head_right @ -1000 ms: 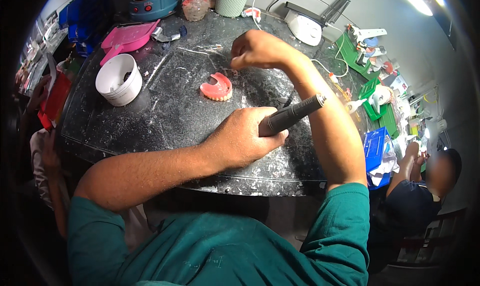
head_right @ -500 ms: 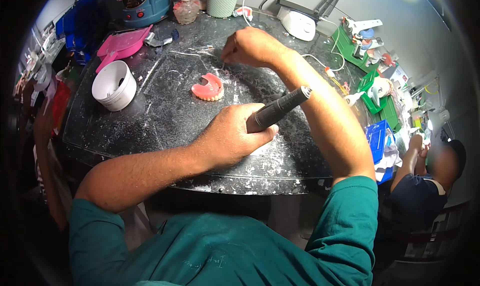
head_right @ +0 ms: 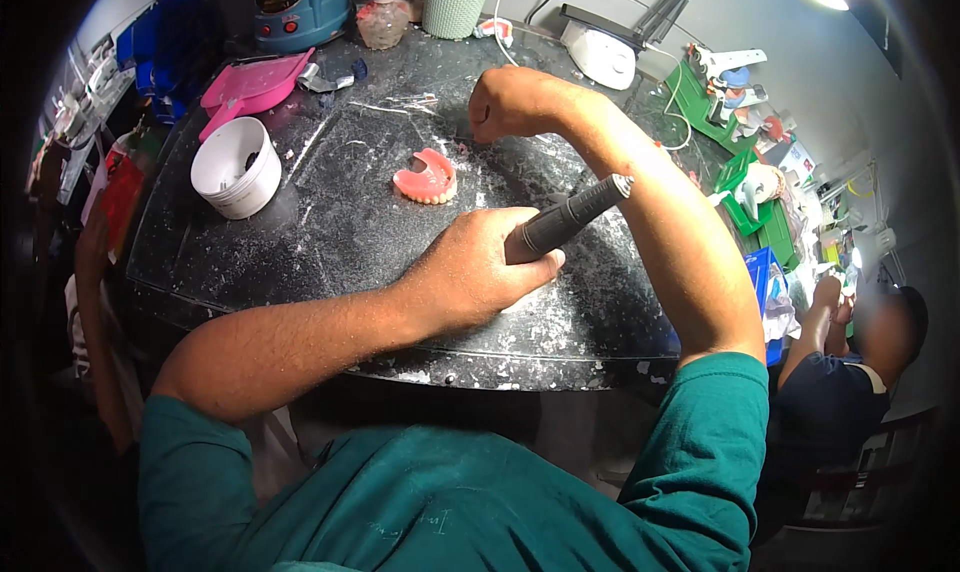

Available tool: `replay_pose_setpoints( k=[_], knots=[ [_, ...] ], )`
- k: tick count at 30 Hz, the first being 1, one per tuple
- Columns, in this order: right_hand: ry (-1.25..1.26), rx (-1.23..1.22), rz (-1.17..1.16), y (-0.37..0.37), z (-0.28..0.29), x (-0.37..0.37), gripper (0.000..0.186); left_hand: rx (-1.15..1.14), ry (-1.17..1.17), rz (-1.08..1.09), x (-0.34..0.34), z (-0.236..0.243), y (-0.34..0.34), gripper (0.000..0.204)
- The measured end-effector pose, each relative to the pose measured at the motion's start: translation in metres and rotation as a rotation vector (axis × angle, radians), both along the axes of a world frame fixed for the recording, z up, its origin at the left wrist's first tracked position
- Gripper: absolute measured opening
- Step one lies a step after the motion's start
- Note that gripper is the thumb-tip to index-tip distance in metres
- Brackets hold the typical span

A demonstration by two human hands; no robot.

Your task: The person grinds a denture using a rotary tool, changes the bit on the rotary tool, and carves around the denture teeth with the rotary tool.

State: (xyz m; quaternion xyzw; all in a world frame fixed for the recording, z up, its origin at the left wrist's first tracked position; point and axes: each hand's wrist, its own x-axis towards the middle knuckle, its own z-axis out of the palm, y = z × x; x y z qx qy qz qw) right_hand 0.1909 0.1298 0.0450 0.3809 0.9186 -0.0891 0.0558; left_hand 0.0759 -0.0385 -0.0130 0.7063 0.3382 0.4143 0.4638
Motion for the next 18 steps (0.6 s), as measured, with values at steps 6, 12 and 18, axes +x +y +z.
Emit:
replay_pose_setpoints(
  k=[6,12,18],
  knots=[
    [-0.109,0.022,-0.028,-0.006,-0.001,-0.005,0.021,-0.028,0.005,-0.002,0.001,0.002,0.001,0.025],
    [-0.122,0.057,-0.035,-0.013,0.000,-0.004,0.024,-0.002,-0.010,-0.002,-0.002,0.002,0.000,0.025],
    [0.799,-0.592,-0.204,-0.030,0.007,0.045,0.018,-0.026,-0.068,0.032,0.000,-0.002,0.002,0.025]
  ],
)
